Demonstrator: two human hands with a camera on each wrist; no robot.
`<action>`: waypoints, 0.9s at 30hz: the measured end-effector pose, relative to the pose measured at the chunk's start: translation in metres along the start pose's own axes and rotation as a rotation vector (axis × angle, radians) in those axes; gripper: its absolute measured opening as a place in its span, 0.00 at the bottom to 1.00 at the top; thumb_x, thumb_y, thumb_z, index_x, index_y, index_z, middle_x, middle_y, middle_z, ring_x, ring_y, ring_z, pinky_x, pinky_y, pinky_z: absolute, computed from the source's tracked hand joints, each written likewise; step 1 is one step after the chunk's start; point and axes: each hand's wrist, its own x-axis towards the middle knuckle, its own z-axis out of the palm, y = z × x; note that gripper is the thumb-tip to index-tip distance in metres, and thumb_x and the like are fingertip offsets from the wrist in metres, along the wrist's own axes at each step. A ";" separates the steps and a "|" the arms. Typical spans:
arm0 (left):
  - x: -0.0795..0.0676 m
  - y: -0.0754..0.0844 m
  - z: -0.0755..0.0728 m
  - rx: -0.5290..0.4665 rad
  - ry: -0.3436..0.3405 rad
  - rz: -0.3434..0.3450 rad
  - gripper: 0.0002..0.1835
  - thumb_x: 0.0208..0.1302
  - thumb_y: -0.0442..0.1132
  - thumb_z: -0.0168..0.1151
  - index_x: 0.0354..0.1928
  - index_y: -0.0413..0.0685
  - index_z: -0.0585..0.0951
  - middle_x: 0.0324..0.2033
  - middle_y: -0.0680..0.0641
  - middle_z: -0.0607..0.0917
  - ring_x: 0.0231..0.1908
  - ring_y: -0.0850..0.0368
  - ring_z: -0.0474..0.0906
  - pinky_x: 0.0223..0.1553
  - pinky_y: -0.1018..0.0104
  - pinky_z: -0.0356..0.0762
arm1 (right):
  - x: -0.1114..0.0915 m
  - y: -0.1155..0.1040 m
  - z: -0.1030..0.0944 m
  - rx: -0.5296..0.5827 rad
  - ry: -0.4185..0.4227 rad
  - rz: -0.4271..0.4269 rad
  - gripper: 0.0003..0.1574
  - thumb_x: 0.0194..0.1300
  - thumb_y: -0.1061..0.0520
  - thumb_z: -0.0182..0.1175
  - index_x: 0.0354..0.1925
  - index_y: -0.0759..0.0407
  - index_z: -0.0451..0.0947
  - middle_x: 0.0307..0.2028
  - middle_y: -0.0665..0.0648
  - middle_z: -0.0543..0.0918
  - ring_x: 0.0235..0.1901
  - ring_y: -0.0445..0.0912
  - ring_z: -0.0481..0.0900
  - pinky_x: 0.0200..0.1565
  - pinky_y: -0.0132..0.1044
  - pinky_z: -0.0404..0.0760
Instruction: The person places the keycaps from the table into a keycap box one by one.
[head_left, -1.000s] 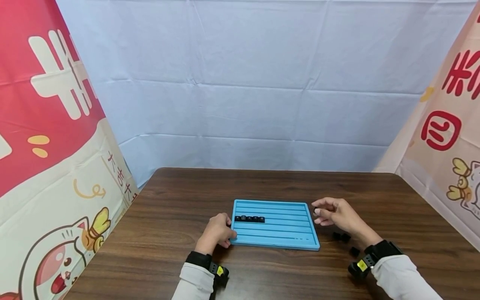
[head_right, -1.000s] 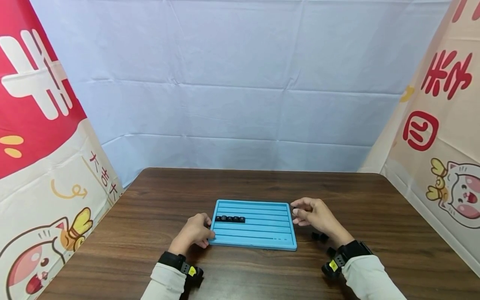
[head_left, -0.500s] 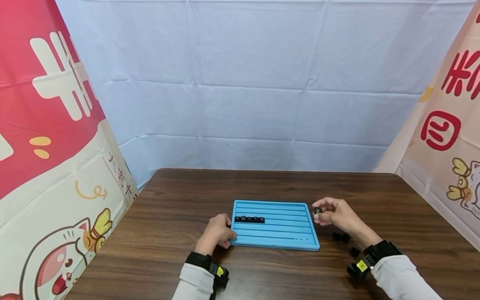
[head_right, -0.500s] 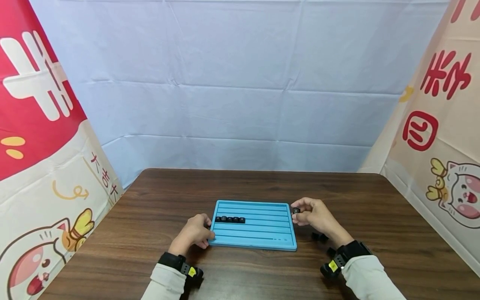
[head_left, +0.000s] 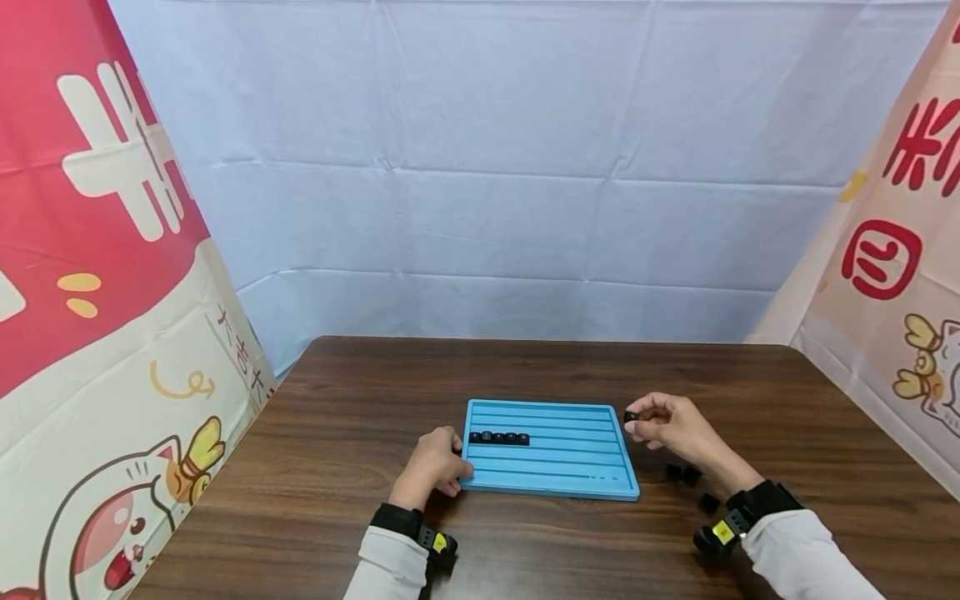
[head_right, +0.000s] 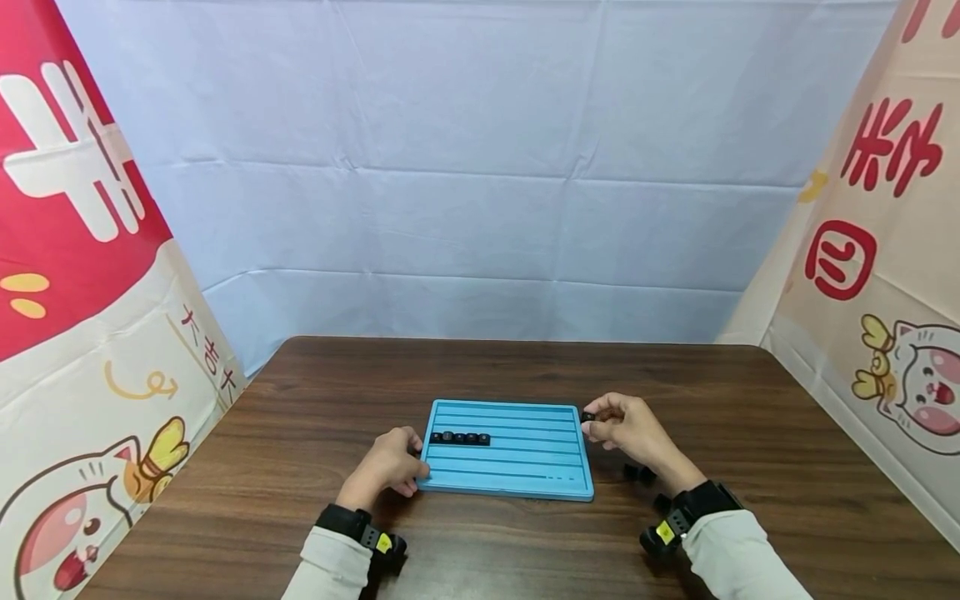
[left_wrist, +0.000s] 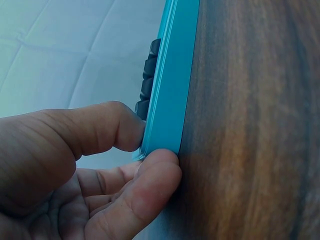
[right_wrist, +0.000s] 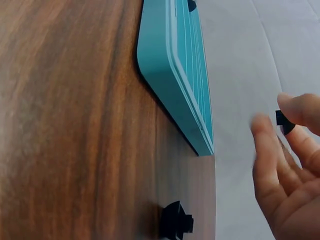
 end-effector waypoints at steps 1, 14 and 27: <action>0.000 0.000 0.000 -0.001 0.000 -0.002 0.14 0.50 0.24 0.65 0.37 0.35 0.71 0.20 0.41 0.74 0.12 0.54 0.76 0.14 0.65 0.78 | 0.000 0.000 0.000 -0.040 0.017 -0.003 0.22 0.61 0.58 0.63 0.48 0.72 0.73 0.34 0.61 0.78 0.32 0.56 0.79 0.31 0.43 0.81; -0.001 0.000 0.000 0.002 -0.002 0.015 0.14 0.50 0.23 0.64 0.37 0.35 0.70 0.19 0.40 0.74 0.12 0.55 0.75 0.14 0.65 0.78 | -0.001 0.000 0.003 -0.161 0.069 0.017 0.19 0.58 0.59 0.65 0.46 0.70 0.78 0.31 0.57 0.80 0.30 0.54 0.78 0.30 0.44 0.78; 0.000 0.001 0.000 -0.010 -0.010 -0.006 0.13 0.51 0.23 0.65 0.35 0.35 0.70 0.19 0.39 0.74 0.13 0.54 0.76 0.14 0.64 0.78 | 0.003 0.005 0.008 -0.138 0.043 -0.002 0.20 0.58 0.57 0.66 0.45 0.70 0.78 0.31 0.57 0.81 0.29 0.53 0.79 0.29 0.43 0.79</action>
